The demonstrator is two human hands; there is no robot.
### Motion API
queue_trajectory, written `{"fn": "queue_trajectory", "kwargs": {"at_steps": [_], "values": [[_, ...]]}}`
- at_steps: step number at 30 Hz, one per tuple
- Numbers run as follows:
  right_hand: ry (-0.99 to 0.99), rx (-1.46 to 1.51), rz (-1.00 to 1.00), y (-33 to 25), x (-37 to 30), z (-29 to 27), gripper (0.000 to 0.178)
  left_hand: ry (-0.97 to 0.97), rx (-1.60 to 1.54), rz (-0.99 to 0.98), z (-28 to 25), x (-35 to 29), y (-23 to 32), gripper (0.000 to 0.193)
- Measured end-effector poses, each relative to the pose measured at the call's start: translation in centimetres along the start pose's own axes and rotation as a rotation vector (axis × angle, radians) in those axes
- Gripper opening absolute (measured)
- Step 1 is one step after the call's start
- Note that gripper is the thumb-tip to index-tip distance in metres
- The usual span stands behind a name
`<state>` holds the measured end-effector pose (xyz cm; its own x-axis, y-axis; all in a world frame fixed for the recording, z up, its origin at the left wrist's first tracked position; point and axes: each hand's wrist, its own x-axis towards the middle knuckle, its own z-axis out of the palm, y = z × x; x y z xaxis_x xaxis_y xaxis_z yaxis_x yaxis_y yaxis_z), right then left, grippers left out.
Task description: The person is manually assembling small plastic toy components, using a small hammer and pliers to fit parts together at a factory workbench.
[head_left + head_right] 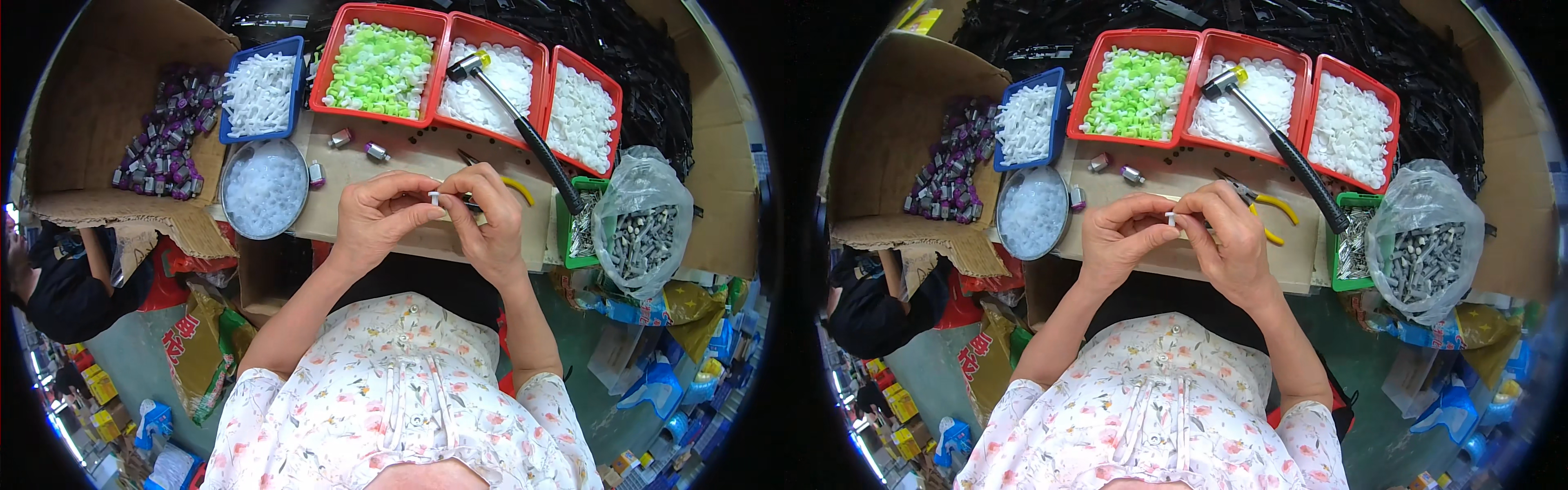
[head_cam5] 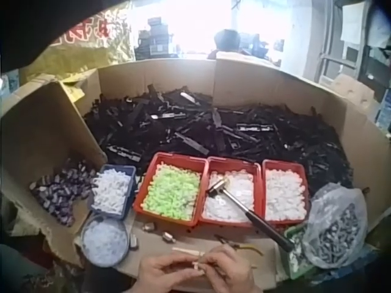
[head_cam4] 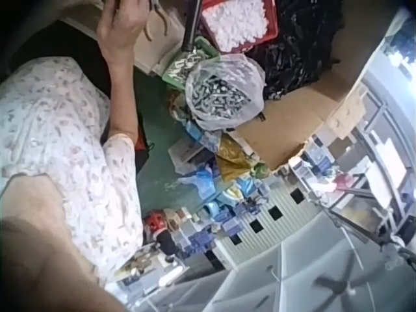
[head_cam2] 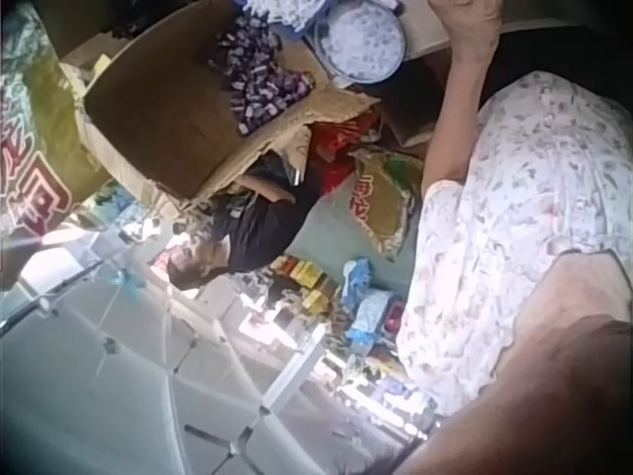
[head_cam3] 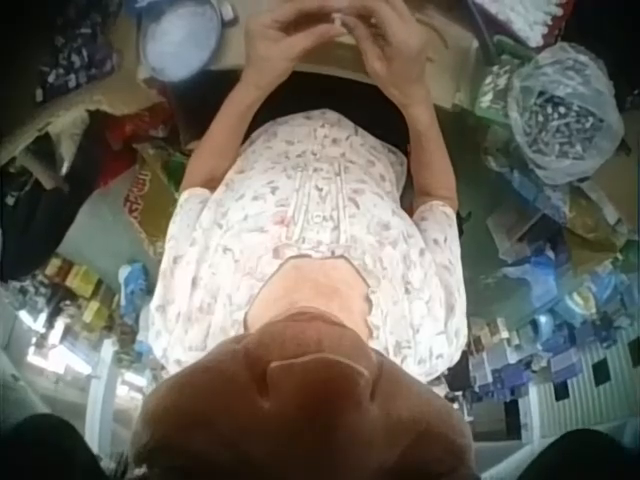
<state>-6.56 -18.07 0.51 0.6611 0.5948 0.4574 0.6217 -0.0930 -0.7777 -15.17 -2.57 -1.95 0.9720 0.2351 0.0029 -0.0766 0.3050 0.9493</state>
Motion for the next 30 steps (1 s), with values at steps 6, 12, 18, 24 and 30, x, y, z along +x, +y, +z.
{"fn": "queue_trajectory", "kwargs": {"at_steps": [6, 12, 18, 24, 30], "values": [[-0.016, -0.104, -0.01, 0.8, -0.6, 0.9, 0.013, 0.054, 0.471, 0.225, -0.4, -0.4, 0.8, 0.037], [-0.035, -0.329, -0.14, 1.9, -0.7, 1.8, 0.016, 0.107, 1.029, 0.716, -2.4, -1.0, -0.9, 0.04], [-0.093, -0.291, -0.079, 2.5, -0.8, 1.9, 0.015, 0.053, 1.08, 0.753, -2.1, -1.5, -2.0, 0.038], [-0.119, -0.312, 0.004, 2.5, -1.1, 1.5, 0.013, 0.04, 1.095, 0.772, -2.1, -1.4, -3.2, 0.04], [-0.099, -0.313, -0.06, 2.8, -1.2, 1.6, 0.015, 0.032, 1.105, 0.779, -2.1, -1.3, -3.5, 0.041]]}}
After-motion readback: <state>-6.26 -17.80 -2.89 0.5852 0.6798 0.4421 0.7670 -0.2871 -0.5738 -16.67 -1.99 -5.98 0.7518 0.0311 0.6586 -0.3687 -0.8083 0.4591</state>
